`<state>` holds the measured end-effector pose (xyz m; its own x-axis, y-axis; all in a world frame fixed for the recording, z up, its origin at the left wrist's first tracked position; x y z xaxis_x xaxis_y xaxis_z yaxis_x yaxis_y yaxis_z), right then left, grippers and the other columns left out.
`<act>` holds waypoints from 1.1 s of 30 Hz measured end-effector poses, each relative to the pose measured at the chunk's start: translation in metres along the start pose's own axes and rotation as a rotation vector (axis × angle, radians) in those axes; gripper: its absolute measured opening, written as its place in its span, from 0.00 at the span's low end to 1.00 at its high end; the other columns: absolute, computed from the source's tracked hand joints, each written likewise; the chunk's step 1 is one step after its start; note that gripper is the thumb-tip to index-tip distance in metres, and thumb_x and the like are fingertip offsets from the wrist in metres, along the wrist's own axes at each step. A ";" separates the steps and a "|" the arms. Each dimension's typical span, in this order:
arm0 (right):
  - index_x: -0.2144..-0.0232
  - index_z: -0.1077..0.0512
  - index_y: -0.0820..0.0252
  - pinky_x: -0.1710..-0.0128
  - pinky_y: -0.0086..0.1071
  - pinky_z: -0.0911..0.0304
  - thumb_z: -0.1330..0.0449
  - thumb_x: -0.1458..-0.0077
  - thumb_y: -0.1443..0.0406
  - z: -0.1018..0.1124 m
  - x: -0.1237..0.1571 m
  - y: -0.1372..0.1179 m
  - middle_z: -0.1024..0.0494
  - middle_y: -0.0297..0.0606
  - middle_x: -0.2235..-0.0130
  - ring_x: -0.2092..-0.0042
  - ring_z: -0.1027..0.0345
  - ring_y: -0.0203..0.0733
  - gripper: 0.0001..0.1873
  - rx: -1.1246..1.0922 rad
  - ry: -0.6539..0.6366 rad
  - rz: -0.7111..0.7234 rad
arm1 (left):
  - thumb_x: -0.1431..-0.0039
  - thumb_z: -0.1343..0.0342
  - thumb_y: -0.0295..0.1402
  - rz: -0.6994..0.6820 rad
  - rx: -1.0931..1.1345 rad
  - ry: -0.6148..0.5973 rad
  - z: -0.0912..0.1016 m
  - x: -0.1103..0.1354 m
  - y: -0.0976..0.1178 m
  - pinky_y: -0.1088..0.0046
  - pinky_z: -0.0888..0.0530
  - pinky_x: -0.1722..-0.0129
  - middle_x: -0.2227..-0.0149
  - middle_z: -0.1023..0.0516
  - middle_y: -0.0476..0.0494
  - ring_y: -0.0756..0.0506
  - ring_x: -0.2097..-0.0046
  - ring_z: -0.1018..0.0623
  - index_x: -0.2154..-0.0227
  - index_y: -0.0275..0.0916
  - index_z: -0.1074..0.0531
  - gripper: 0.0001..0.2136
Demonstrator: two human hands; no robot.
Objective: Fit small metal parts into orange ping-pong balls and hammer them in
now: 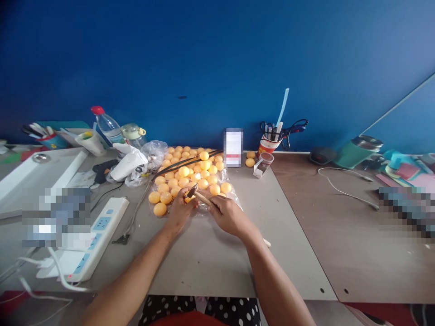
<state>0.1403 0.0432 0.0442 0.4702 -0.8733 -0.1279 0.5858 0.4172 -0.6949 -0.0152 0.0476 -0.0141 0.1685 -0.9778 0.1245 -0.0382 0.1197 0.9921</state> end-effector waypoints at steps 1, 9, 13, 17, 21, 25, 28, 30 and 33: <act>0.76 0.37 0.58 0.71 0.28 0.46 0.48 0.42 0.65 -0.001 0.000 0.000 0.33 0.32 0.74 0.72 0.42 0.35 0.10 -0.004 -0.007 -0.003 | 0.51 0.40 0.35 0.001 0.000 -0.001 0.000 0.000 0.001 0.76 0.33 0.72 0.73 0.28 0.52 0.51 0.73 0.30 0.57 0.38 0.32 0.17; 0.75 0.37 0.59 0.71 0.28 0.47 0.48 0.42 0.65 -0.001 0.000 0.002 0.35 0.31 0.74 0.71 0.42 0.34 0.10 -0.025 -0.008 -0.030 | 0.52 0.41 0.35 -0.001 -0.012 -0.002 -0.001 0.002 0.003 0.76 0.34 0.74 0.75 0.29 0.52 0.51 0.75 0.31 0.59 0.38 0.30 0.15; 0.76 0.38 0.58 0.73 0.27 0.47 0.49 0.42 0.65 -0.002 0.000 0.001 0.36 0.30 0.75 0.73 0.43 0.34 0.11 -0.055 -0.019 -0.037 | 0.52 0.41 0.36 -0.008 0.005 -0.005 -0.002 0.002 0.003 0.75 0.34 0.73 0.75 0.29 0.51 0.51 0.74 0.30 0.59 0.39 0.31 0.16; 0.75 0.37 0.59 0.71 0.28 0.46 0.49 0.40 0.65 -0.002 0.000 0.000 0.33 0.32 0.73 0.71 0.41 0.34 0.10 -0.052 -0.024 -0.017 | 0.51 0.42 0.35 -0.029 -0.017 -0.032 -0.004 0.000 0.000 0.76 0.34 0.73 0.74 0.30 0.52 0.51 0.74 0.31 0.60 0.38 0.32 0.15; 0.74 0.36 0.59 0.71 0.28 0.46 0.48 0.41 0.65 -0.002 0.000 0.000 0.32 0.33 0.73 0.71 0.40 0.35 0.10 -0.034 -0.018 -0.003 | 0.50 0.43 0.35 -0.036 -0.004 -0.045 -0.003 -0.002 -0.004 0.76 0.33 0.73 0.73 0.31 0.52 0.52 0.74 0.31 0.58 0.37 0.33 0.16; 0.75 0.37 0.59 0.72 0.27 0.46 0.48 0.41 0.66 -0.001 0.000 0.000 0.33 0.32 0.73 0.72 0.41 0.34 0.10 -0.038 -0.007 -0.010 | 0.49 0.43 0.35 -0.036 -0.065 -0.070 -0.004 -0.003 -0.006 0.76 0.34 0.73 0.74 0.31 0.52 0.51 0.73 0.31 0.57 0.38 0.33 0.16; 0.73 0.35 0.59 0.70 0.29 0.45 0.48 0.40 0.66 -0.003 0.000 -0.004 0.30 0.34 0.71 0.70 0.39 0.36 0.09 -0.017 -0.025 0.028 | 0.50 0.43 0.35 -0.040 -0.039 -0.054 -0.003 -0.004 -0.006 0.75 0.33 0.72 0.72 0.30 0.51 0.51 0.72 0.30 0.58 0.38 0.34 0.15; 0.72 0.34 0.59 0.69 0.29 0.45 0.48 0.41 0.66 -0.003 0.001 -0.005 0.29 0.35 0.71 0.69 0.38 0.36 0.08 -0.019 -0.022 0.039 | 0.50 0.43 0.34 -0.042 -0.036 -0.051 -0.003 -0.004 -0.006 0.75 0.33 0.71 0.71 0.29 0.51 0.52 0.72 0.30 0.58 0.38 0.34 0.15; 0.73 0.35 0.59 0.69 0.28 0.45 0.48 0.41 0.67 -0.003 0.001 -0.003 0.30 0.34 0.71 0.70 0.38 0.36 0.08 -0.031 -0.008 0.023 | 0.50 0.44 0.34 -0.045 -0.077 -0.069 -0.004 -0.004 -0.006 0.75 0.34 0.72 0.73 0.30 0.52 0.52 0.73 0.31 0.58 0.38 0.33 0.15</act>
<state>0.1372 0.0405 0.0440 0.4890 -0.8612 -0.1385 0.5539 0.4292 -0.7134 -0.0116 0.0511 -0.0201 0.0997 -0.9917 0.0813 0.0444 0.0860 0.9953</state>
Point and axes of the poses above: each hand's wrist, its own x-axis away from the middle knuckle, its own z-axis out of the back of the hand, y = z × x, the point moved 8 cm from there along -x, towards the middle knuckle
